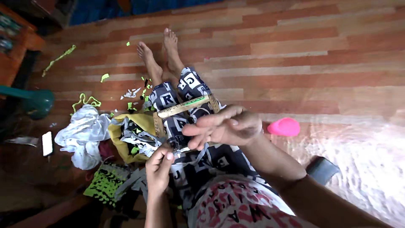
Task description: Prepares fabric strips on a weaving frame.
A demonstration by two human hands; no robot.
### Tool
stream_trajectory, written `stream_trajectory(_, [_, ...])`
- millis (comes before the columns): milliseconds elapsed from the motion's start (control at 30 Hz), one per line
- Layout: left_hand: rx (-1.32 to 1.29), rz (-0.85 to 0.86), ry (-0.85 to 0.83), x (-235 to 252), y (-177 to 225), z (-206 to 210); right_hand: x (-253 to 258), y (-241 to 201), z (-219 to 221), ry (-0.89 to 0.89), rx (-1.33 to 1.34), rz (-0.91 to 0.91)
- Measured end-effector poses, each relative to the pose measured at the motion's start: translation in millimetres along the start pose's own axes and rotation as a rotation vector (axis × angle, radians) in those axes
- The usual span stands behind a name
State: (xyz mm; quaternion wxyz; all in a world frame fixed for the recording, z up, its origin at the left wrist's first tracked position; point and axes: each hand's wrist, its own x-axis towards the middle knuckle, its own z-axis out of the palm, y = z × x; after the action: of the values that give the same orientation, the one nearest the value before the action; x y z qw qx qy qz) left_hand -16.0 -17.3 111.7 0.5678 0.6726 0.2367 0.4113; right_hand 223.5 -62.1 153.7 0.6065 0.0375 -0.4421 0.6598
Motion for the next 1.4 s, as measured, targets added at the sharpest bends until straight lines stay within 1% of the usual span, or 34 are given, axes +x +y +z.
stream_trajectory(100, [-0.005,0.045,-0.057,2,11,5,-2,-4,6,-0.049,0.022,-0.045])
stream_trajectory(233, [0.078,0.071,-0.124,3,16,11,-7,-11,10,-0.07,-0.001,-0.089])
stream_trajectory(300, [0.154,0.055,-0.129,1,16,14,-12,-13,10,-0.047,-0.021,-0.099])
stream_trajectory(333, [0.205,0.037,-0.122,0,17,16,-15,-16,10,0.006,-0.078,-0.101])
stream_trajectory(367, [0.254,0.016,-0.116,-1,17,18,-20,-20,11,0.107,-0.193,-0.104])
stream_trajectory(400, [0.294,-0.004,-0.109,-1,19,20,-26,-25,11,0.269,-0.37,-0.106])
stream_trajectory(467, [0.345,-0.043,-0.088,-2,21,23,-37,-33,7,0.734,-0.834,-0.084])
stream_trajectory(500, [0.361,-0.061,-0.076,-2,21,23,-42,-37,0,0.962,-1.101,-0.018])
stream_trajectory(533, [0.377,-0.074,-0.058,-4,21,23,-50,-40,-9,1.144,-1.349,0.094])
stream_trajectory(567, [0.389,-0.081,-0.046,-5,21,23,-60,-41,-20,1.27,-1.506,0.208])
stream_trajectory(600, [0.398,-0.082,-0.041,-5,20,22,-72,-41,-31,1.338,-1.608,0.296])
stream_trajectory(633, [0.406,-0.08,-0.04,-5,20,21,-83,-39,-38,1.357,-1.671,0.353])
stream_trajectory(667, [0.41,-0.078,-0.038,-5,18,21,-92,-35,-40,1.308,-1.706,0.366])
stream_trajectory(733, [0.407,-0.085,-0.036,-6,16,21,-104,-26,-37,1.037,-1.675,0.369])
stream_trajectory(767, [0.395,-0.091,-0.039,-7,14,22,-104,-18,-33,0.936,-1.637,0.379])
stream_trajectory(800, [0.38,-0.094,-0.044,-7,12,22,-102,-8,-26,0.863,-1.59,0.376])
stream_trajectory(900, [0.321,-0.145,-0.069,-9,6,23,-95,24,-9,0.66,-1.358,0.246])
stream_trajectory(967, [0.286,-0.193,-0.08,-12,1,25,-87,40,-2,0.552,-1.232,0.256])
stream_trajectory(1067, [0.252,-0.243,-0.077,-16,-5,27,-75,52,10,0.499,-1.088,0.322])
stream_trajectory(1133, [0.253,-0.262,-0.078,-18,-8,25,-71,55,9,0.56,-0.991,0.339])
stream_trajectory(1200, [0.261,-0.279,-0.072,-19,-10,24,-70,54,8,0.664,-0.917,0.352])
stream_trajectory(1267, [0.261,-0.278,-0.075,-20,-11,24,-69,50,8,0.724,-0.866,0.417])
stream_trajectory(1333, [0.258,-0.264,-0.092,-20,-12,25,-70,48,6,0.675,-0.863,0.481])
stream_trajectory(1400, [0.259,-0.253,-0.111,-19,-12,27,-74,52,1,0.573,-0.876,0.466])
